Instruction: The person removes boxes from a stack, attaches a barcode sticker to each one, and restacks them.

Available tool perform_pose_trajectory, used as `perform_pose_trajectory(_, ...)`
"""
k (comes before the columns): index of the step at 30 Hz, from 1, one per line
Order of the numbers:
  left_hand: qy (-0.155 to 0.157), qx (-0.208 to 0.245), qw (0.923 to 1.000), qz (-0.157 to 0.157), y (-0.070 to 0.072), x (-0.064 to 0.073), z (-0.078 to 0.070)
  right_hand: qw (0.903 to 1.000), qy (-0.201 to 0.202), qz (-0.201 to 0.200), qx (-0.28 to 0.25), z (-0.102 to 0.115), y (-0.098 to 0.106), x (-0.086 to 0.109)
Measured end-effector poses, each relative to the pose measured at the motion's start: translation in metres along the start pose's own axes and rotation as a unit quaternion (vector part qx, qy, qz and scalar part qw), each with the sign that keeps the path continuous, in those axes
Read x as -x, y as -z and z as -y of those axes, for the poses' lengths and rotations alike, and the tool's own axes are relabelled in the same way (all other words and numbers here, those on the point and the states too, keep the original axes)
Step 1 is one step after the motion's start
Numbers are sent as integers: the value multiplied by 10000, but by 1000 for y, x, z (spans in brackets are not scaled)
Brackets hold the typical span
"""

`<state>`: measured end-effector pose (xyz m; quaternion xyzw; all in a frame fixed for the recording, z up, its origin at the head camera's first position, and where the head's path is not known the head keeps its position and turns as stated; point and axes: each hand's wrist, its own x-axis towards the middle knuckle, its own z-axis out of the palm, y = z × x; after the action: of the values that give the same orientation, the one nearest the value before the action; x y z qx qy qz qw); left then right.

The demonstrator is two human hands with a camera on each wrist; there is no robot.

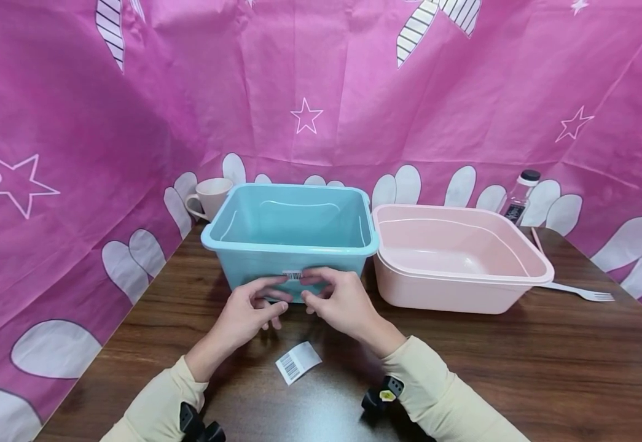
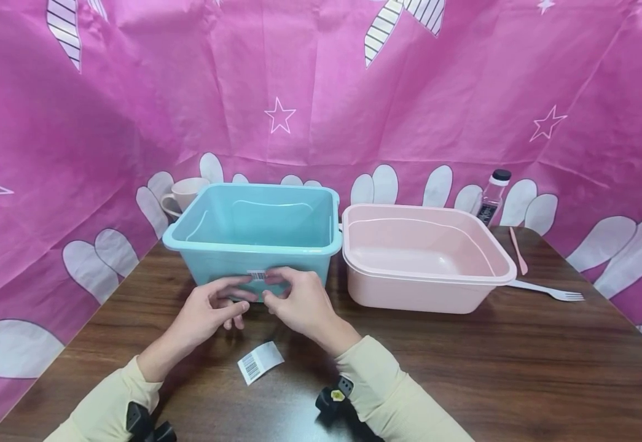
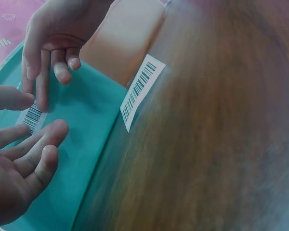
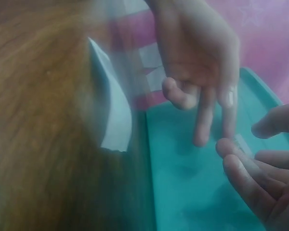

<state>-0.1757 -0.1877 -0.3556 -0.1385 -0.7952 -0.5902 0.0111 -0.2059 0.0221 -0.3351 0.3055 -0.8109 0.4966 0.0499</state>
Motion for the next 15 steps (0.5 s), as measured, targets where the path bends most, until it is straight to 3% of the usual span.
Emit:
perform_pose_trajectory(3, 28, 113, 9999, -4, 0, 0, -1, 10000, -75, 17, -63, 1, 0, 0)
perform_pose_trajectory(9, 116, 236, 9991, 336, -4, 1, -4, 9987, -425, 268, -131, 5, -2, 0)
perform_pose_trajectory(15, 287, 242, 9992, 111, -1, 0, -6, 9990, -435, 119, -37, 7, 3, -1)
